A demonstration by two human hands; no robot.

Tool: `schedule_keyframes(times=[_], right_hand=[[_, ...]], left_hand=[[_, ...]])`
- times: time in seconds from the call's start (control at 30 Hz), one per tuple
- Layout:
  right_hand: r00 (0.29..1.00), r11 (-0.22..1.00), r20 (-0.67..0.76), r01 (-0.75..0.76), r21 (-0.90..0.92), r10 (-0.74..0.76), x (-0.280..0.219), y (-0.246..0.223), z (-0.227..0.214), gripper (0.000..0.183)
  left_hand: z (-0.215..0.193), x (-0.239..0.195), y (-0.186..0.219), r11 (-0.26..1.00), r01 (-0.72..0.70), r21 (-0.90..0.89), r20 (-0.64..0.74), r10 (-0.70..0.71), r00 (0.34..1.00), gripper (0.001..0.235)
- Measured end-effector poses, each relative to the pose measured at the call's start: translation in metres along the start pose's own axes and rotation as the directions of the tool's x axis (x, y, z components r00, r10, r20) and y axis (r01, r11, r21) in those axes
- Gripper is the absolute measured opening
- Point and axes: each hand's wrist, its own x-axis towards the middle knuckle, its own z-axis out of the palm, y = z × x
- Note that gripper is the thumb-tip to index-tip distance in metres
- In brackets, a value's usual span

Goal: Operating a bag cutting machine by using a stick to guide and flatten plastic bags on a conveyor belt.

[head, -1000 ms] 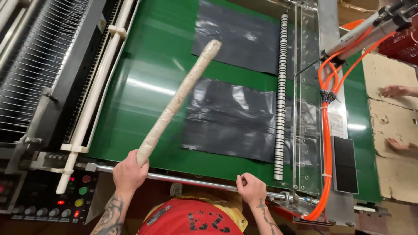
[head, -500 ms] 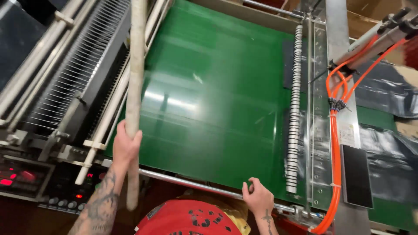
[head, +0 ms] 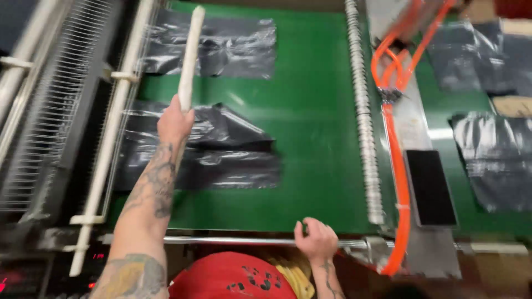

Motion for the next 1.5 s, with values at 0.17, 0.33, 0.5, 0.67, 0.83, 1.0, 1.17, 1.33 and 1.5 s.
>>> schedule_keyframes(times=[0.17, 0.33, 0.5, 0.67, 0.83, 1.0, 1.17, 1.33, 1.5], right_hand=[[0.999, 0.999, 0.034, -0.007, 0.044, 0.006, 0.009, 0.003, 0.001, 0.018], [0.999, 0.998, -0.032, 0.006, -0.059, -0.008, 0.003, 0.006, 0.009, 0.017], [0.999, 0.987, 0.036, 0.003, -0.161, 0.003, 0.004, -0.003, -0.001, 0.018], [0.969, 0.999, 0.245, -0.029, -0.031, 0.035, 0.013, -0.011, -0.011, 0.027], [0.904, 0.995, 0.417, -0.081, -0.053, 0.096, 0.011, -0.012, -0.016, 0.023], [0.811, 0.985, 0.559, -0.121, -0.125, 0.171, 0.019, -0.021, -0.026, 0.025], [0.749, 0.974, 0.622, -0.183, -0.137, 0.228, 0.029, -0.035, -0.038, 0.027], [0.713, 0.959, 0.642, -0.224, -0.173, 0.282, 0.029, -0.037, -0.039, 0.028], [0.594, 0.925, 0.712, -0.293, -0.242, 0.374, 0.042, -0.048, -0.054, 0.03]], left_hand=[[0.16, 0.002, 0.128, 0.911, -0.102, -0.4, 0.056, 0.136, 0.989, 0.04], [0.276, -0.033, 0.239, 0.641, 0.159, -0.751, 0.436, 0.3, 0.849, 0.063], [0.24, -0.041, 0.215, 0.58, 0.307, -0.754, 0.516, 0.234, 0.824, 0.061], [0.013, -0.126, 0.089, 0.793, -0.021, -0.61, 0.5, 0.404, 0.766, 0.032], [-0.002, -0.273, -0.1, 0.953, -0.297, -0.061, 0.396, 0.296, 0.869, 0.073], [0.009, -0.319, -0.098, 0.98, -0.198, -0.024, -0.042, 0.197, 0.98, 0.057], [0.008, -0.323, -0.078, 0.998, -0.061, -0.013, -0.287, 0.055, 0.956, 0.055], [-0.01, -0.321, -0.07, 0.997, -0.072, -0.002, -0.128, 0.071, 0.989, 0.044], [-0.013, -0.315, -0.076, 0.998, -0.06, -0.01, 0.068, 0.061, 0.996, 0.045]])
